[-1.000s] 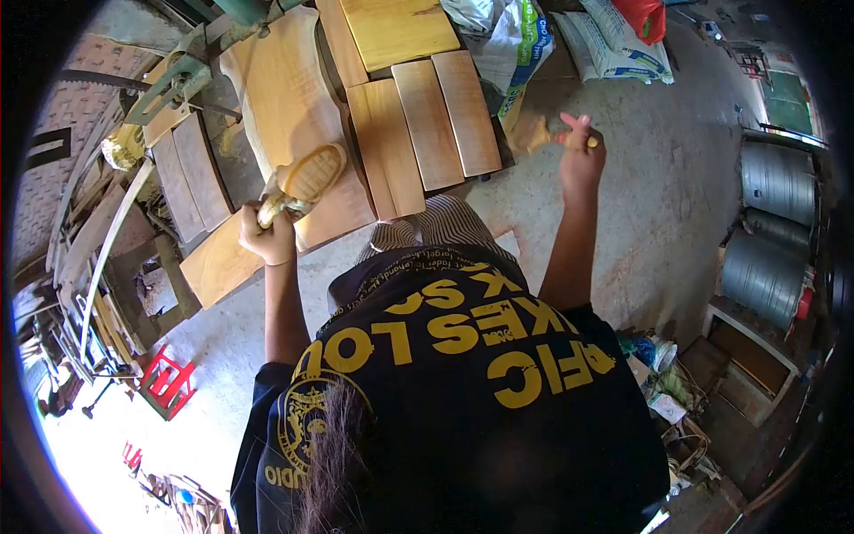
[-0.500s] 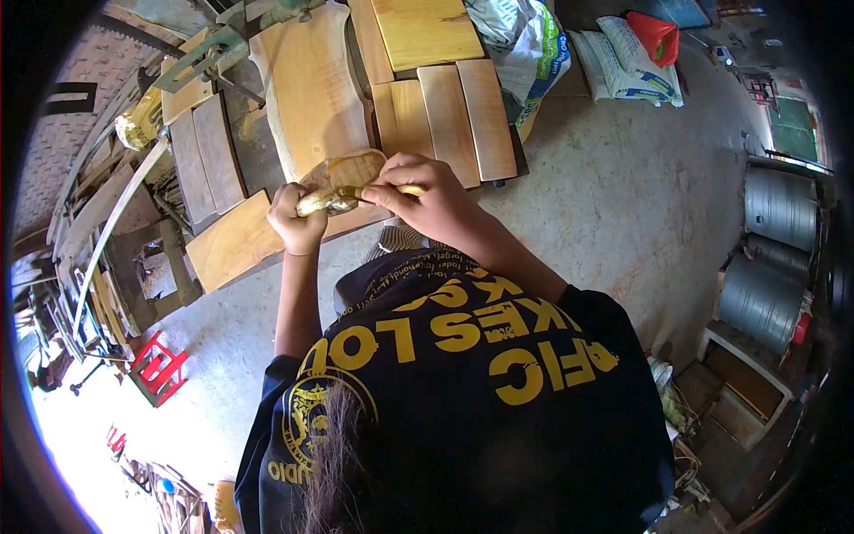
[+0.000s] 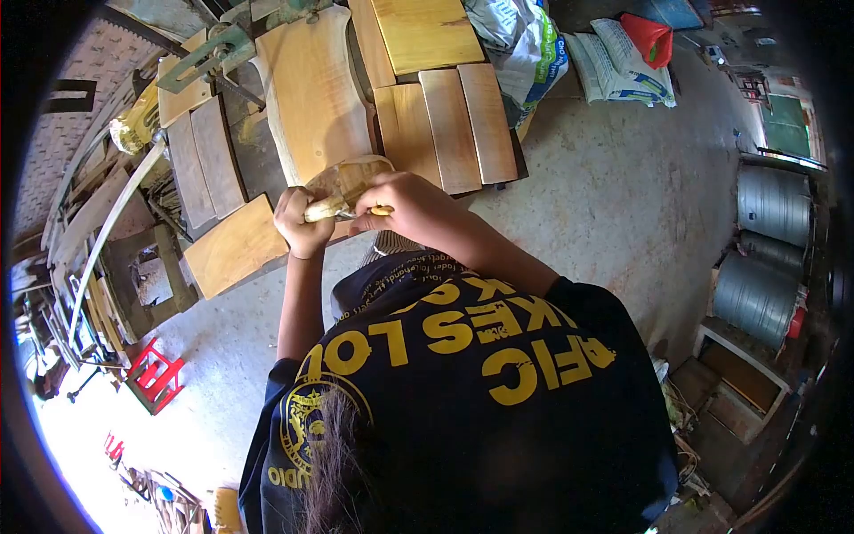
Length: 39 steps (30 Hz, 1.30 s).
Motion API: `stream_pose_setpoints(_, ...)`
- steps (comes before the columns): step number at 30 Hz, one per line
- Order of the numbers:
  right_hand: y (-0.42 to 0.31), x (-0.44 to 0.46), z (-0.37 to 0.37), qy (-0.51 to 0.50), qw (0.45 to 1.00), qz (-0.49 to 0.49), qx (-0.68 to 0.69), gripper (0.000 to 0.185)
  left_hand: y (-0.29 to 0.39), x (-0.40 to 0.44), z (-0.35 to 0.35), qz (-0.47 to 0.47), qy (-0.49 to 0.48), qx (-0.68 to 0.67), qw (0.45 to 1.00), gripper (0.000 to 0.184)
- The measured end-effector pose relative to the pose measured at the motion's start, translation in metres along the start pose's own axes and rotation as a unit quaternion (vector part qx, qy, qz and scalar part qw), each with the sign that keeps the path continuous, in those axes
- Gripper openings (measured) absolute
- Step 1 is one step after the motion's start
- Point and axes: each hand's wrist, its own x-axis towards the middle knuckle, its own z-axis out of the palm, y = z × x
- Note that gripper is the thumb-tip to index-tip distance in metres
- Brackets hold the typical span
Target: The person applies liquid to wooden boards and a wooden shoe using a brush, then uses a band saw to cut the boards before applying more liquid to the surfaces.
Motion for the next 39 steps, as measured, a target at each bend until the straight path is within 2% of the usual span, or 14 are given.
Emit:
stream_pose_setpoints(4, 0.017, -0.005, 0.013, 0.069, 0.994, -0.080, 0.023, 0.018, 0.002, 0.005, -0.001, 0.009, -0.010, 0.002, 1.000, 0.016)
stream_pose_setpoints(11, 0.045, 0.008, 0.008, 0.109, 0.991, -0.074, 0.016, 0.015, -0.003, 0.007, 0.006, 0.002, 0.018, 0.011, 1.000, 0.015)
stream_pose_setpoints(13, 0.044, 0.003, -0.009, 0.063, 0.996, 0.020, 0.054, 0.017, -0.004, 0.008, 0.008, -0.008, 0.028, 0.013, 0.999, 0.015)
stream_pose_setpoints(15, 0.041, -0.004, -0.040, 0.135, 0.951, 0.058, 0.271, 0.016, -0.004, 0.010, 0.011, -0.025, 0.042, 0.019, 0.999, 0.016)
stream_pose_setpoints(19, 0.058, -0.007, -0.143, 0.216, 0.964, 0.076, 0.132, 0.017, -0.003, 0.013, 0.012, -0.069, 0.051, 0.039, 0.996, 0.012)
stream_pose_setpoints(21, 0.098, 0.005, -0.170, 0.204, 0.974, 0.063, -0.079, 0.020, -0.003, 0.018, 0.012, -0.087, 0.052, 0.032, 0.994, 0.011)
stream_pose_setpoints(22, 0.124, 0.011, -0.170, 0.237, 0.960, 0.002, -0.147, 0.022, -0.003, 0.019, 0.012, -0.099, 0.050, 0.024, 0.994, 0.011)
stream_pose_setpoints(25, 0.152, 0.004, -0.157, 0.157, 0.972, -0.030, -0.173, 0.020, -0.002, 0.022, 0.013, -0.103, 0.051, 0.035, 0.993, 0.009)
stream_pose_setpoints(27, 0.140, -0.013, -0.150, 0.080, 0.987, -0.002, -0.138, 0.027, -0.002, 0.022, 0.012, -0.112, 0.060, 0.044, 0.991, 0.007)
stream_pose_setpoints(29, 0.121, -0.013, -0.165, -0.010, 0.965, 0.256, 0.062, 0.027, -0.008, 0.016, 0.011, -0.110, 0.062, 0.045, 0.991, 0.010)
stream_pose_setpoints(32, 0.172, 0.008, -0.182, 0.068, 0.993, -0.033, -0.090, 0.024, -0.012, 0.015, 0.012, -0.080, 0.076, 0.051, 0.993, 0.009)
stream_pose_setpoints(35, 0.165, 0.015, -0.178, 0.072, 0.984, -0.094, -0.132, 0.023, -0.003, 0.014, 0.011, -0.129, 0.082, 0.078, 0.985, 0.006)
stream_pose_setpoints(37, 0.153, -0.015, -0.159, -0.027, 0.983, -0.092, -0.158, 0.021, 0.005, 0.008, 0.011, -0.159, 0.118, 0.090, 0.976, 0.005)
stream_pose_setpoints(39, 0.138, -0.043, -0.143, -0.070, 0.990, -0.106, -0.053, 0.022, 0.012, 0.001, 0.013, -0.185, 0.157, 0.102, 0.965, 0.005)
